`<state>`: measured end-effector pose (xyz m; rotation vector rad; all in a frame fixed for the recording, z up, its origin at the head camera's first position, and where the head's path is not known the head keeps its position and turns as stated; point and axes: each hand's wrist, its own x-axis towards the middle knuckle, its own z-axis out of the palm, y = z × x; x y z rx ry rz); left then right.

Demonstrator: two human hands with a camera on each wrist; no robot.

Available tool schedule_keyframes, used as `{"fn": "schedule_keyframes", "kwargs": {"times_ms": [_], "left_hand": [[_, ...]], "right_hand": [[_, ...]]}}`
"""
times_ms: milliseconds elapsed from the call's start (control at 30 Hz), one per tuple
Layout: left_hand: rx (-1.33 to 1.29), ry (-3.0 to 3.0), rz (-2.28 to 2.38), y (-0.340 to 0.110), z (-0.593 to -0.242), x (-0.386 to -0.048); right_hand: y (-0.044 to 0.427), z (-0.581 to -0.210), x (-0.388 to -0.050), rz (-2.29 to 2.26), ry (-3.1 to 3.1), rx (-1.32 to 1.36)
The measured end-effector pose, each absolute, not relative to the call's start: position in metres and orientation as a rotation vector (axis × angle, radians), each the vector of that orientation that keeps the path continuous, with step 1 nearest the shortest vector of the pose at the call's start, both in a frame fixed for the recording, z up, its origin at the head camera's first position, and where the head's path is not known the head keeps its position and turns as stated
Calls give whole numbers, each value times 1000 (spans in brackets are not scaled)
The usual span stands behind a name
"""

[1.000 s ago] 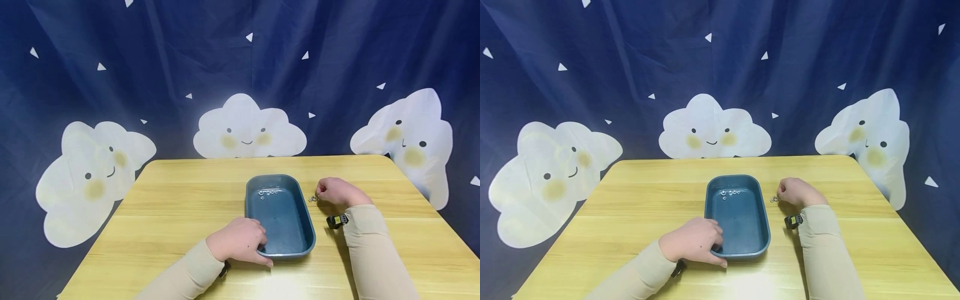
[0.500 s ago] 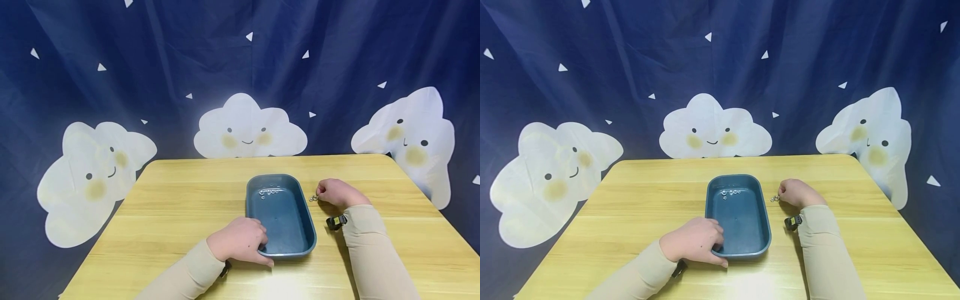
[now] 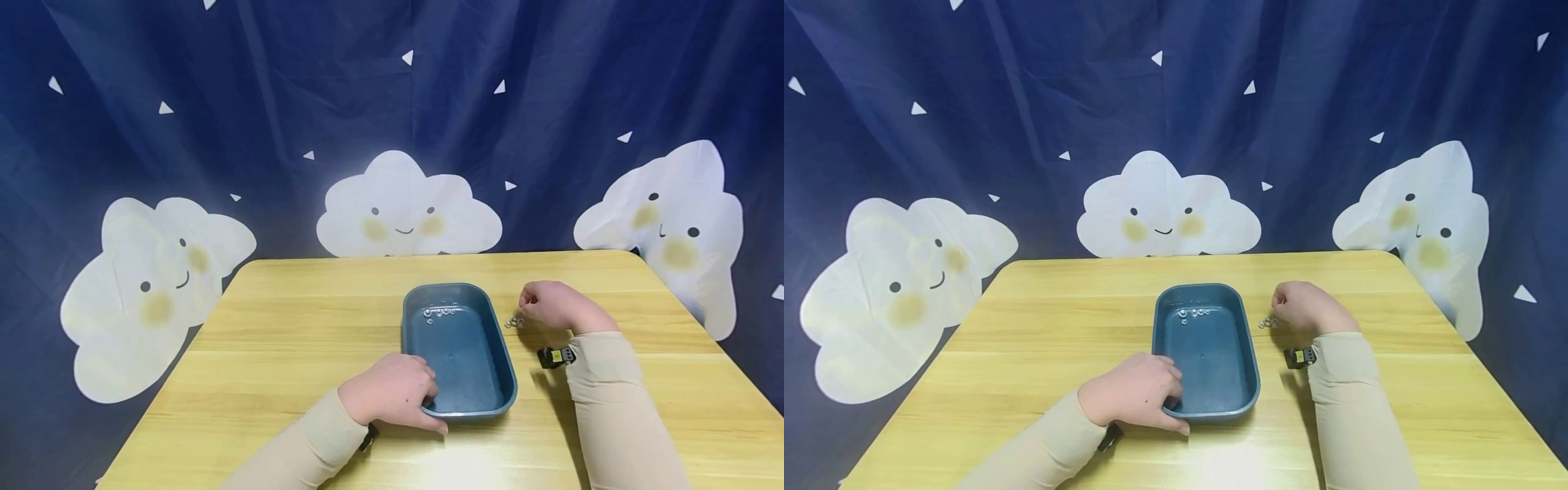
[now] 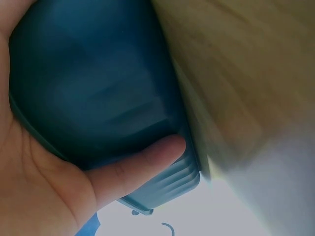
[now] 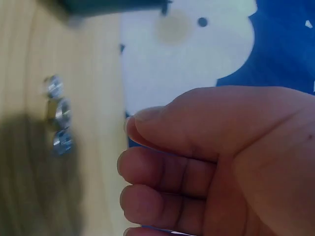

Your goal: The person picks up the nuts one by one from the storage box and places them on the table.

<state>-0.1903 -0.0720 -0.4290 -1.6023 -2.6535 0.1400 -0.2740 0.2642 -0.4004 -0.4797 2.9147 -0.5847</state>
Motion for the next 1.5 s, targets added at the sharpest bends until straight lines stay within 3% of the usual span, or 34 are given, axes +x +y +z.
{"fn": "schedule_keyframes", "kwargs": {"times_ms": [933, 1500], "left_hand": [[-1613, -2638, 133, -72, -430, -191], [-1619, -2628, 127, -72, -430, -193]], "right_hand": [[209, -361, -247, -573, 2922, -727], [173, -364, -251, -481, 2834, -804]]}}
